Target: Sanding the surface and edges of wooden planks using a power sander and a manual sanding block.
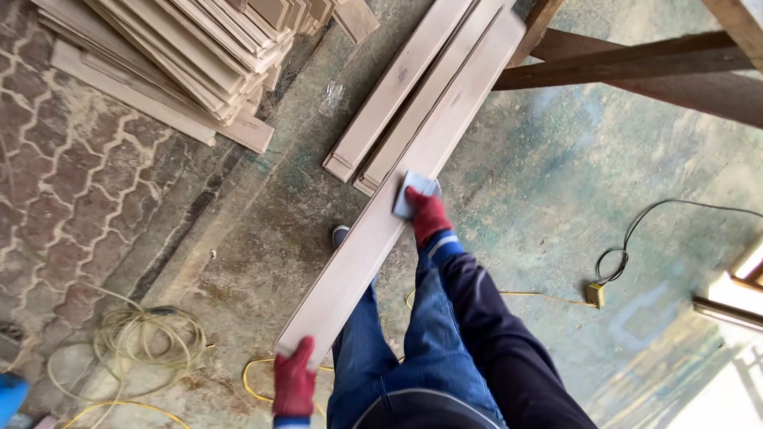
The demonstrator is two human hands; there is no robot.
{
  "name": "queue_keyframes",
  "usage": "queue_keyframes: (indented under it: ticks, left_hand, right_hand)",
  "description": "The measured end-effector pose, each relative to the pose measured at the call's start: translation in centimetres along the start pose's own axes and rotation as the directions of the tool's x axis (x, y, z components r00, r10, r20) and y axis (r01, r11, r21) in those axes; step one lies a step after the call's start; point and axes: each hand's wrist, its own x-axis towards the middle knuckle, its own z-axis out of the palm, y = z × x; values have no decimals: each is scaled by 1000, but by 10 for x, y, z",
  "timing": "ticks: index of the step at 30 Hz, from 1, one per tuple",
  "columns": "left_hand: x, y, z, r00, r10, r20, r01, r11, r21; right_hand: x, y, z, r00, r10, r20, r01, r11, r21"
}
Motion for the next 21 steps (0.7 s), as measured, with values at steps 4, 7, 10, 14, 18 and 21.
queue_keyframes:
  ticks: [4, 7, 10, 14, 18, 21]
  left_hand:
    - [71, -18, 125, 984, 71, 163, -43, 985, -167]
    - [109, -22, 226, 993, 26, 115, -4, 982, -188]
    - [122, -8, 315, 998, -8, 61, 20, 980, -197]
    - [168, -36, 391, 995, -23, 99, 52, 950, -307]
    - [202, -53, 427, 992, -92, 84, 113, 948, -299]
    - [226, -67, 439, 991, -116, 68, 131, 948, -291]
  right_hand:
    - [107, -78, -1, 983, -183, -30, 150, 878, -455]
    - [183, -133, -5, 963, -262, -56, 244, 943, -227]
    - [255, -183, -13, 953, -295, -68, 285, 950, -124]
    - [337, -232, -17, 932, -362, -34, 351, 920, -175]
    - [405, -239, -29, 928, -372, -29, 351, 898, -267]
    - [420, -229, -22, 936, -349, -41, 326, 906, -270]
